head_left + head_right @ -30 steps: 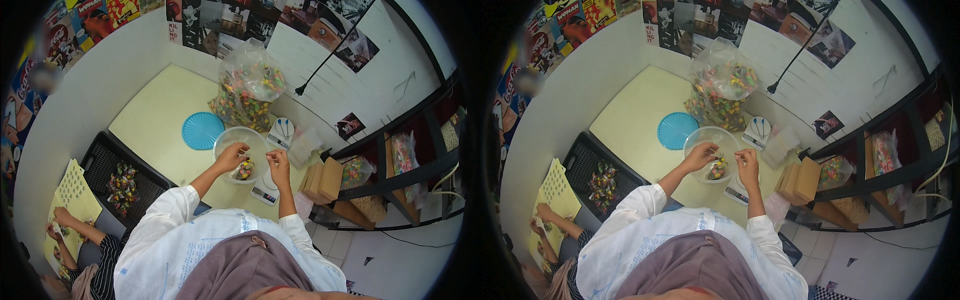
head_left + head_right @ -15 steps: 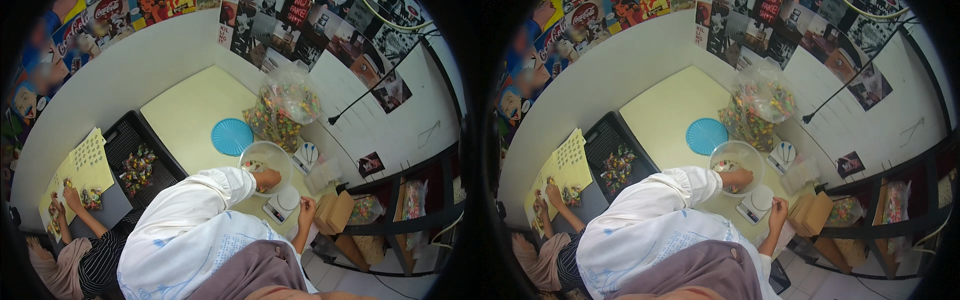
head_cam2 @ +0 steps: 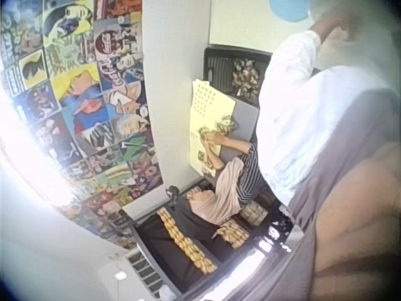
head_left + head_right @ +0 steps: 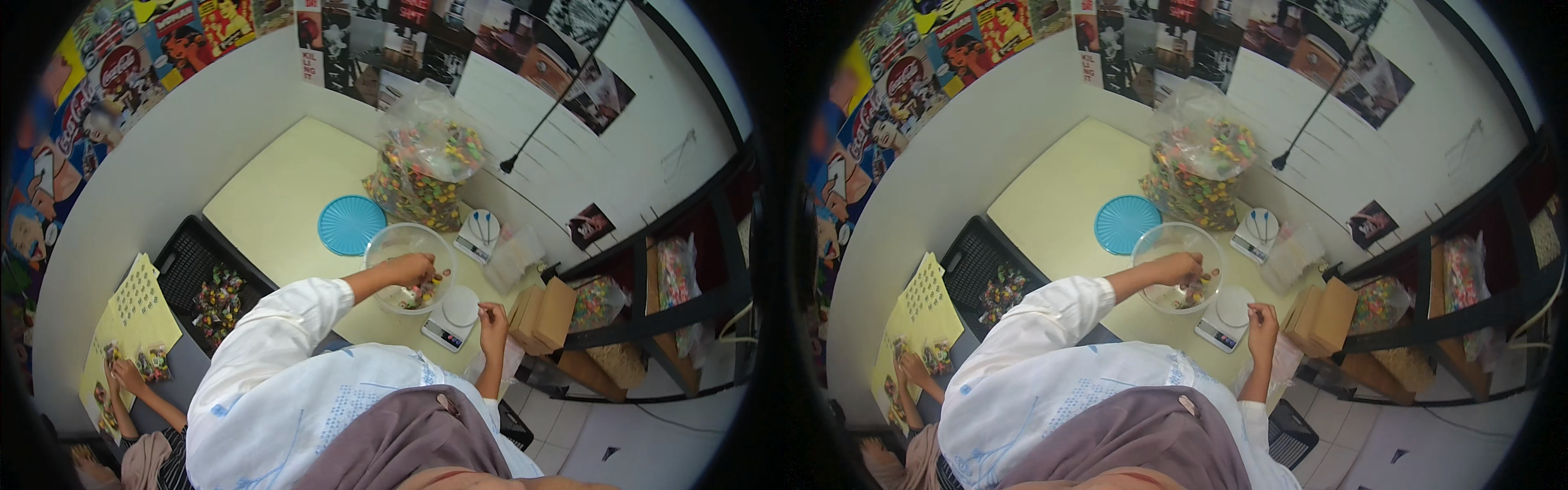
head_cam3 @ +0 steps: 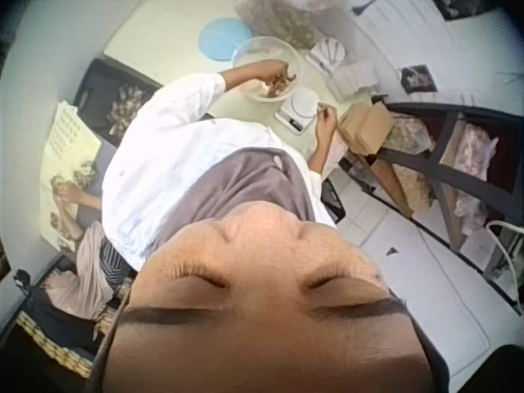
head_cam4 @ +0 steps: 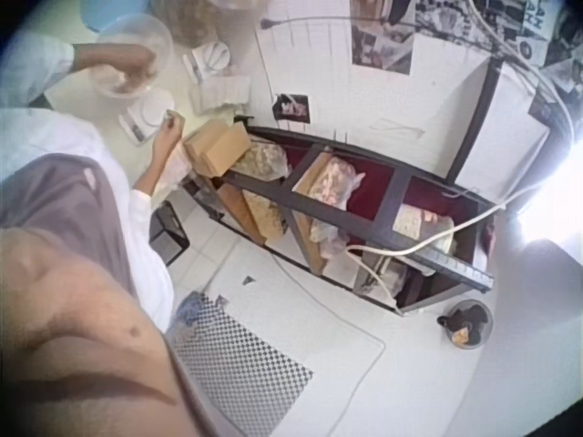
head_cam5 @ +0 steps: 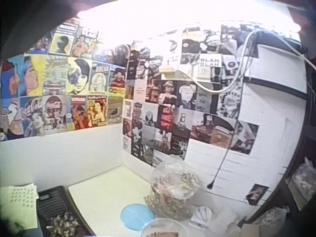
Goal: The person scoops colorful candies from a large bag into a clear bowl, then transfers them into small plastic bags. They weigh each filled bag on a digital scale and place the finished packages into a black tray. The process is repeated continuously throughout the clip.
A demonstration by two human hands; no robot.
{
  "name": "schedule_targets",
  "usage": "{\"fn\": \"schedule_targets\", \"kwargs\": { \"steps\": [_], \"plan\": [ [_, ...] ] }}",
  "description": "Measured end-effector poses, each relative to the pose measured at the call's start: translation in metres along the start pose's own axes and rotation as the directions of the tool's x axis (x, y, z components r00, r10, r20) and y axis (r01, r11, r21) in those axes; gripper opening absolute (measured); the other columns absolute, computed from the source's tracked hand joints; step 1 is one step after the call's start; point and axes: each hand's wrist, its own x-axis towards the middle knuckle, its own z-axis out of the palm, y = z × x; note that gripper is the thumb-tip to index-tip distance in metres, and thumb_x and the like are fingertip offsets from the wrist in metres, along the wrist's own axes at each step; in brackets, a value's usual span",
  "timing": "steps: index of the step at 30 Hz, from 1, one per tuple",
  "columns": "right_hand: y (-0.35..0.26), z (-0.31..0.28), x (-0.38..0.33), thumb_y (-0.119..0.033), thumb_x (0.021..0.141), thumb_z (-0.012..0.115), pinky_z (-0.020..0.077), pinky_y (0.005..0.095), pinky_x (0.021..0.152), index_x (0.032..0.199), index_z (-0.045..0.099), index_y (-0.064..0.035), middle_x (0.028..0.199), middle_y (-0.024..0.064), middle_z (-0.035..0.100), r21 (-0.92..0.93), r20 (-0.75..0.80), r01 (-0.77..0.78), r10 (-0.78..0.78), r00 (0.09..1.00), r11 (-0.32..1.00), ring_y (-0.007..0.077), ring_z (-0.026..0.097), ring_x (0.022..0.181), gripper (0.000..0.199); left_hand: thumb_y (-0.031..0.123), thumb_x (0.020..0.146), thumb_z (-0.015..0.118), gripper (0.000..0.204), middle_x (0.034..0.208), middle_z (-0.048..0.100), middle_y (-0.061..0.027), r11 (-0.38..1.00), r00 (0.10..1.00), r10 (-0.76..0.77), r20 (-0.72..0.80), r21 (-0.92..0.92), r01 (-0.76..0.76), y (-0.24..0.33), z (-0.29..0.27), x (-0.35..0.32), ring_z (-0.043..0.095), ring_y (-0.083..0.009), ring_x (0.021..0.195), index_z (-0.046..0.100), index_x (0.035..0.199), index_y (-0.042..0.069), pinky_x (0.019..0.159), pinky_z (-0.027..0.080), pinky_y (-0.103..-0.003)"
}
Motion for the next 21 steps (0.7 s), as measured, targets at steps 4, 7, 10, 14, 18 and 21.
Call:
{"fn": "schedule_targets", "kwargs": {
  "steps": [4, 7, 10, 14, 18, 21],
  "plan": [
    [-0.044, 0.011, 0.014, -0.001, 0.091, 0.062, 0.0486, 0.0281, 0.079, 0.1, 0.066, -0.0009, 0.099, 0.007, 0.061, -0.003, -0.022, 0.086, -0.086, 0.996, 0.996, 0.0162, 0.061, 0.088, 0.01, -0.001, 0.076, 0.067, 0.005, 0.094, 0.059, -0.0123, 1.0, 0.992, -0.019, -0.127, 0.009, 0.021, 0.039, -0.038, -0.026, 0.063, -0.0323, 0.085, 0.062, 0.076, 0.0, 0.075, 0.051, -0.041],
    [-0.072, 0.032, 0.025, 0.002, 0.086, 0.063, 0.0508, 0.0356, 0.084, 0.1, 0.067, -0.0026, 0.106, 0.0112, 0.059, 0.028, 0.064, 0.158, -0.159, 0.985, 0.987, 0.0248, 0.062, 0.096, 0.015, -0.001, 0.077, 0.067, 0.005, 0.095, 0.059, -0.0118, 0.999, 0.983, -0.035, -0.181, 0.001, 0.036, 0.044, -0.041, -0.04, 0.063, -0.0317, 0.086, 0.062, 0.076, 0.0, 0.076, 0.051, -0.041],
    [-0.1, 0.052, 0.029, 0.002, 0.081, 0.066, 0.0478, 0.0399, 0.091, 0.1, 0.067, -0.0038, 0.115, 0.0123, 0.055, -0.082, 0.214, 0.379, -0.355, 0.91, 0.922, 0.0293, 0.058, 0.105, 0.02, -0.004, 0.073, 0.065, 0.005, 0.089, 0.058, -0.0129, 0.998, 0.945, 0.031, -0.324, -0.042, -0.047, 0.052, -0.04, -0.051, 0.063, -0.0325, 0.079, 0.06, 0.073, 0.0, 0.07, 0.051, -0.041],
    [-0.114, 0.065, 0.035, 0.001, 0.077, 0.07, 0.0436, 0.0419, 0.096, 0.096, 0.067, -0.0058, 0.118, 0.0133, 0.054, -0.203, 0.349, 0.487, -0.402, 0.847, 0.85, 0.0327, 0.053, 0.111, 0.021, -0.007, 0.07, 0.065, 0.009, 0.09, 0.058, -0.013, 0.988, 0.917, 0.044, -0.396, -0.118, -0.099, 0.048, -0.038, -0.062, 0.063, -0.033, 0.082, 0.059, 0.074, -0.001, 0.071, 0.052, -0.04],
    [-0.119, 0.068, 0.045, -0.001, 0.076, 0.073, 0.0429, 0.042, 0.095, 0.091, 0.065, -0.0058, 0.115, 0.0132, 0.056, -0.182, 0.404, 0.517, -0.416, 0.815, 0.836, 0.0331, 0.054, 0.111, 0.017, -0.011, 0.076, 0.066, 0.015, 0.097, 0.058, -0.01, 0.97, 0.941, -0.144, -0.305, -0.231, 0.074, 0.049, -0.039, -0.073, 0.063, -0.0277, 0.094, 0.063, 0.087, -0.001, 0.082, 0.053, -0.036],
    [-0.127, 0.07, 0.048, -0.003, 0.077, 0.073, 0.0424, 0.0427, 0.093, 0.09, 0.064, -0.0057, 0.112, 0.0117, 0.057, -0.191, 0.386, 0.529, -0.432, 0.815, 0.827, 0.0327, 0.054, 0.109, 0.016, -0.013, 0.079, 0.061, 0.029, 0.11, 0.056, -0.0128, 0.973, 0.891, -0.144, -0.432, -0.225, 0.048, 0.042, -0.034, -0.076, 0.061, -0.0315, 0.104, 0.061, 0.104, 0.002, 0.086, 0.053, -0.038]
  ]
}}
